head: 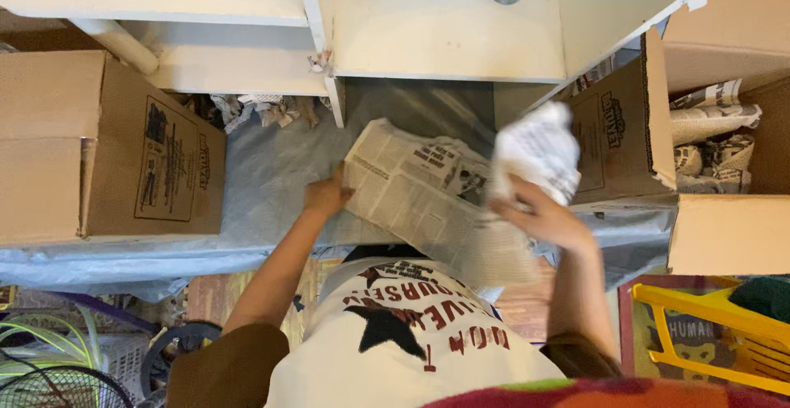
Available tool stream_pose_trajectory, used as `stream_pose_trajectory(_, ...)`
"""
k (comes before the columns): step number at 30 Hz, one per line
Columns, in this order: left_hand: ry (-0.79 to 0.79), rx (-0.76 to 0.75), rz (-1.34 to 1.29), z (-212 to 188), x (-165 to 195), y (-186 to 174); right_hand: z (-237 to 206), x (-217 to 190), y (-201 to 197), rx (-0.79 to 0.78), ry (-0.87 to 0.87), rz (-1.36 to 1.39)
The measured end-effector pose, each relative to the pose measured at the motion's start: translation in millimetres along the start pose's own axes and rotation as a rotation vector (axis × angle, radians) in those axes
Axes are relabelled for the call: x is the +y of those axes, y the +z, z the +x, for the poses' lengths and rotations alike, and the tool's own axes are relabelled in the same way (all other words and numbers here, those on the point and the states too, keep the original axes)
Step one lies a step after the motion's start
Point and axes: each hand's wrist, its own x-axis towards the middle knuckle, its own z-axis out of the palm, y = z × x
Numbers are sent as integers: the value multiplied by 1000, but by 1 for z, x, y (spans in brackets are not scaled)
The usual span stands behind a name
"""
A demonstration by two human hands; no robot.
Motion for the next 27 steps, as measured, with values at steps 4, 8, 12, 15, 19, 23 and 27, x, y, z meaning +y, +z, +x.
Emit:
stream_pose_trajectory(4,257,412,437,11,15,43,96,17,56,-77,102,-6)
stream_pose_trajectory(8,535,667,430,10,36,51,137,48,87,-26,402,235)
stream_pose_trajectory(12,399,355,138,7,56,35,148,82,119,231,107,167)
stream_pose_trajectory(15,263,279,101,13,76,19,160,101,148,372,63,88)
stream_pose_trajectory(19,-58,-115,-157,23,78,12,173,101,187,252,-29,31)
stream_pose_trajectory(23,19,50,-51,26,64,26,156,92,206,192,215,-26)
stream_pose_trajectory(27,92,352,-41,23,62,38,141,78,214,42,281,-235)
